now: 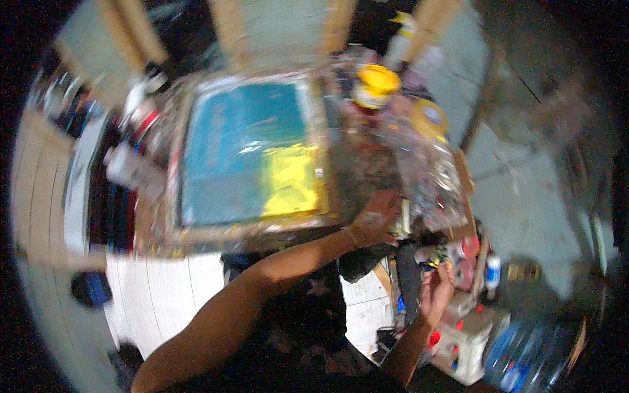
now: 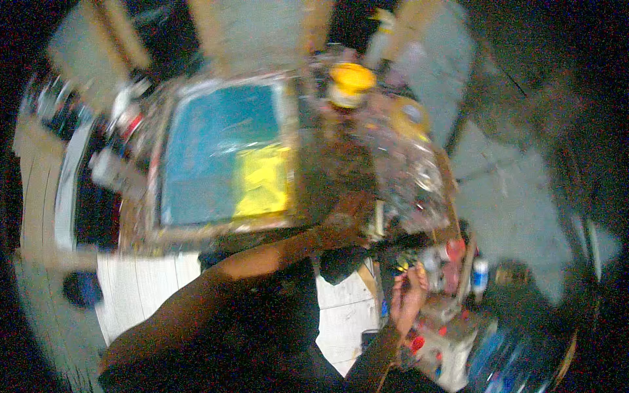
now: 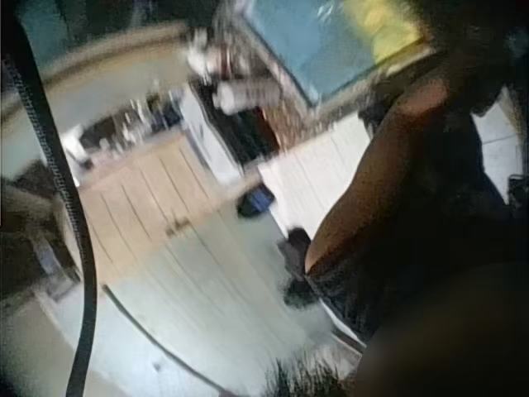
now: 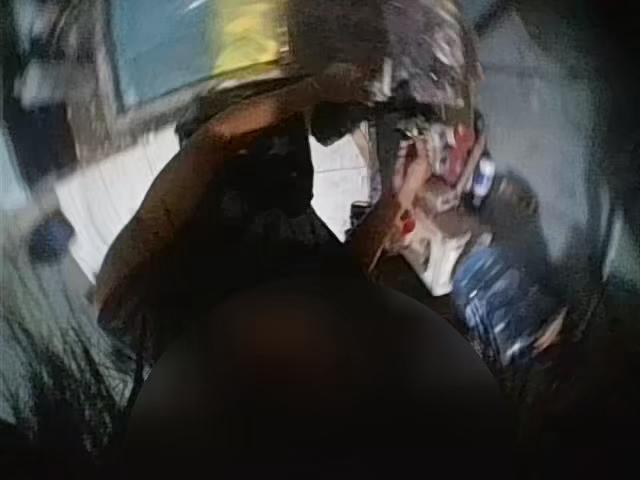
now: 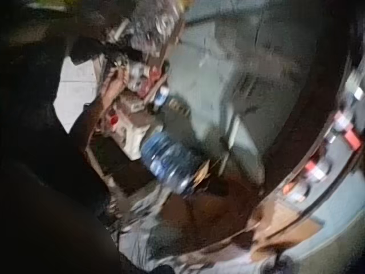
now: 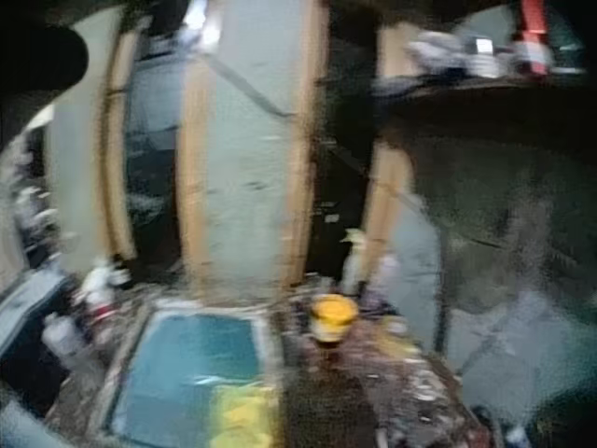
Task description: The person prepares a screen printing frame by moving items aside, then pours yellow ink onto the screen and spreads it evenly with a squeegee. They repeatedly scoop more ink and wipe the squeegee, then store the ink container in a cabinet.
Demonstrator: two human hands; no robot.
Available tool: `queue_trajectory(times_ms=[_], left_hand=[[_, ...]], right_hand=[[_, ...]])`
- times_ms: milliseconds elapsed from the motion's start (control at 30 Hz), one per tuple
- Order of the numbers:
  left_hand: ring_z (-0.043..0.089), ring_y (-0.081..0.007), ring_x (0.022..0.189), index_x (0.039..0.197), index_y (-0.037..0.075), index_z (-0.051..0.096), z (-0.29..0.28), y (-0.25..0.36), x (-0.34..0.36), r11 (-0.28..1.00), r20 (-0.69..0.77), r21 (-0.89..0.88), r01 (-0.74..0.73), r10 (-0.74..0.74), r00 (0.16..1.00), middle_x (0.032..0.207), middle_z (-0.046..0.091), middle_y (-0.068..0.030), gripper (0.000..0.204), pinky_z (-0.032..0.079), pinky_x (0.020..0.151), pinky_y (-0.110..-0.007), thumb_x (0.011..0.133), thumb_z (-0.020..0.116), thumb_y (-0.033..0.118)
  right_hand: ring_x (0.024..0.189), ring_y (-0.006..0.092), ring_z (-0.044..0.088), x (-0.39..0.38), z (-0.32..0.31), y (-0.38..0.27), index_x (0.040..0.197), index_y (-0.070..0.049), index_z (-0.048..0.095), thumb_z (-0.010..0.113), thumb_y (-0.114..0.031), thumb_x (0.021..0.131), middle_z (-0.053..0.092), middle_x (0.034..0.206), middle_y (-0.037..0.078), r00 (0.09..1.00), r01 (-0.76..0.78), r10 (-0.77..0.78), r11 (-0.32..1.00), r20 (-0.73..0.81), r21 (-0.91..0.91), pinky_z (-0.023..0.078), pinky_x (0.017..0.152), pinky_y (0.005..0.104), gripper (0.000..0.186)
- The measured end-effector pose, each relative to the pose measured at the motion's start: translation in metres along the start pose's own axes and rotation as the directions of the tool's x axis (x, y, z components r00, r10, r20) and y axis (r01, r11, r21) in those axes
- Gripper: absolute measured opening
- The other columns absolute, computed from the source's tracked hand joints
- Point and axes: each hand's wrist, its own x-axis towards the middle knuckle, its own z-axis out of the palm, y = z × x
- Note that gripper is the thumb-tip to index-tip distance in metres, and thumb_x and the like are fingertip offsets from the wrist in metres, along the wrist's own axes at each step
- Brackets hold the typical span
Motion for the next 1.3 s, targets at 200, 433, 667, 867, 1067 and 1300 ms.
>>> queue_trajectory(times_ms=[200,433,667,867,1067,1300], left_hand=[[0.052,-0.0384,0.119,0.131,-0.002,0.047,-0.063,0.056,-0.127,0.986,0.099,-0.132,0.105,-0.093,0.991,0.126,0.053,-0.0231,0.064,0.044,0.101,-0.046,0.081,0.069,0.033],[0.048,-0.0383,0.124,0.136,-0.001,0.043,-0.161,0.129,-0.351,0.710,0.031,-0.221,0.669,-0.680,0.732,0.135,0.048,-0.0237,0.063,0.043,0.102,-0.045,0.092,0.060,0.040],[0.048,-0.0374,0.124,0.133,-0.001,0.045,-0.156,0.178,-0.446,0.290,-0.126,-0.649,0.703,-0.953,0.277,0.132,0.050,-0.0224,0.059,0.042,0.104,-0.044,0.094,0.058,0.041],[0.049,-0.0377,0.123,0.134,0.003,0.044,-0.135,0.179,-0.468,0.138,-0.121,-0.742,0.656,-0.990,0.071,0.132,0.050,-0.0228,0.058,0.042,0.103,-0.044,0.094,0.057,0.043],[0.050,-0.0372,0.122,0.133,0.003,0.045,-0.152,0.171,-0.486,-0.001,-0.003,-0.798,0.603,-1.000,-0.007,0.130,0.053,-0.0226,0.058,0.043,0.101,-0.045,0.093,0.057,0.044],[0.057,-0.0365,0.113,0.125,0.000,0.052,-0.129,0.142,-0.484,0.060,-0.124,-0.744,0.666,-0.991,-0.050,0.121,0.059,-0.0232,0.054,0.046,0.094,-0.043,0.092,0.060,0.042]], right_hand=[[0.089,0.0235,0.064,-0.042,0.158,0.021,0.108,-0.002,0.060,0.061,-0.010,0.088,0.065,0.107,0.009,0.611,0.402,-0.128,0.900,0.781,-0.167,0.052,0.087,0.0347,0.022],[0.095,0.0240,0.063,-0.213,0.295,0.193,0.106,0.003,0.060,0.061,-0.003,0.086,0.065,0.103,0.012,-0.136,0.372,0.549,0.800,0.825,-0.471,0.051,0.089,0.0373,0.021],[0.080,0.0256,0.061,-0.275,0.288,0.435,0.095,0.006,0.054,0.057,-0.001,0.090,0.057,0.086,0.016,0.102,-0.489,0.985,0.174,0.142,-0.855,0.059,0.081,0.0358,0.009],[0.105,0.0348,0.060,-0.230,0.308,0.530,0.119,0.008,0.043,0.062,-0.012,0.090,0.051,0.108,0.021,0.361,-0.427,0.907,0.366,0.216,-0.826,0.058,0.086,0.0374,0.040],[0.113,0.0395,0.055,-0.223,0.318,0.558,0.126,0.009,0.040,0.063,-0.013,0.088,0.049,0.120,0.024,0.513,-0.149,0.841,0.282,0.169,-0.948,0.053,0.093,0.0457,0.050],[0.092,0.0289,0.062,-0.165,0.242,0.569,0.108,0.000,0.057,0.057,-0.019,0.091,0.059,0.102,0.014,0.073,0.358,0.885,0.407,0.460,-0.840,0.055,0.083,0.0409,0.026]])
